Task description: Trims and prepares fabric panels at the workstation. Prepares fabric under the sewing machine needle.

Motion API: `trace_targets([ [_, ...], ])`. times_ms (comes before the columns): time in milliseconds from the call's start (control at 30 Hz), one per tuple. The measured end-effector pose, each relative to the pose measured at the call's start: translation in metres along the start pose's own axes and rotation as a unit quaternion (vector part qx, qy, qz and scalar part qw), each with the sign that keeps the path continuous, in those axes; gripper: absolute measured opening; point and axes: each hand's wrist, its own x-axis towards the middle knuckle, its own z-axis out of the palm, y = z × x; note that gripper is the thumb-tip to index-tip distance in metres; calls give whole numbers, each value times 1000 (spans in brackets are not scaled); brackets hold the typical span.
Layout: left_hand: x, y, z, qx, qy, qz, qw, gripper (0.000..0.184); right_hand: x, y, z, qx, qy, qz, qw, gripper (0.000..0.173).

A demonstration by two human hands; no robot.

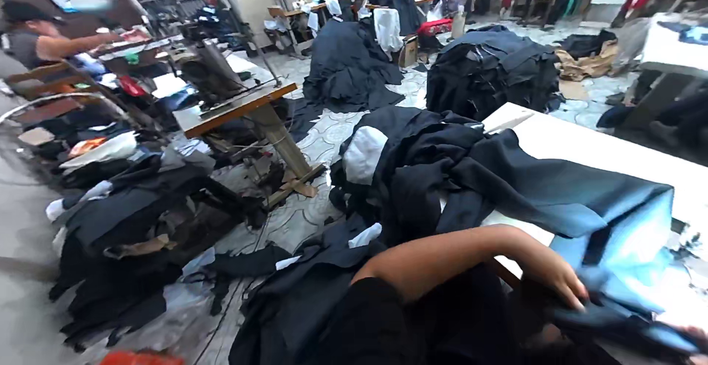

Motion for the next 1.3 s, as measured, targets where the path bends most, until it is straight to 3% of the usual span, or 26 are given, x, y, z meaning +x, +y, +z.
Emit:
trace_targets([
  [33,12,0,2,128,-6,-61,990,35,5,-1,6,-61,66,36,995,25],
  [100,32,-2,7,269,13,-129,954,46,12,-2,22,-273,179,63,943,36],
  [133,40,-5,12,305,25,-114,945,47,16,5,29,-325,204,72,921,41],
  [167,44,-11,21,338,40,-60,938,45,17,7,32,-322,186,97,923,46],
  [233,51,-34,41,344,124,96,926,40,15,28,42,-294,233,14,927,42],
  [267,56,-44,49,314,158,142,925,36,18,49,54,-289,308,-103,901,39],
  [333,66,-59,60,265,216,164,925,25,26,66,74,-263,363,-235,862,39],
  [467,75,-68,65,216,212,112,946,31,22,70,89,-271,380,-237,852,33],
  [633,77,-76,62,222,192,165,942,38,19,76,94,-272,423,-235,832,28],
  [733,74,-78,63,269,193,182,926,56,16,73,91,-247,411,-217,850,27],
  [867,68,-74,84,302,308,210,877,33,19,63,82,-180,376,-180,891,25],
  [1000,73,-66,94,290,369,123,875,30,32,58,76,-119,381,-133,907,28],
  [1100,74,-67,93,269,368,114,883,18,37,60,78,-128,403,-129,897,19],
  [1167,71,-70,91,241,346,125,898,19,38,68,81,-136,421,-166,881,14],
  [1300,67,-74,85,210,309,132,918,29,35,80,80,-131,405,-185,886,25],
])
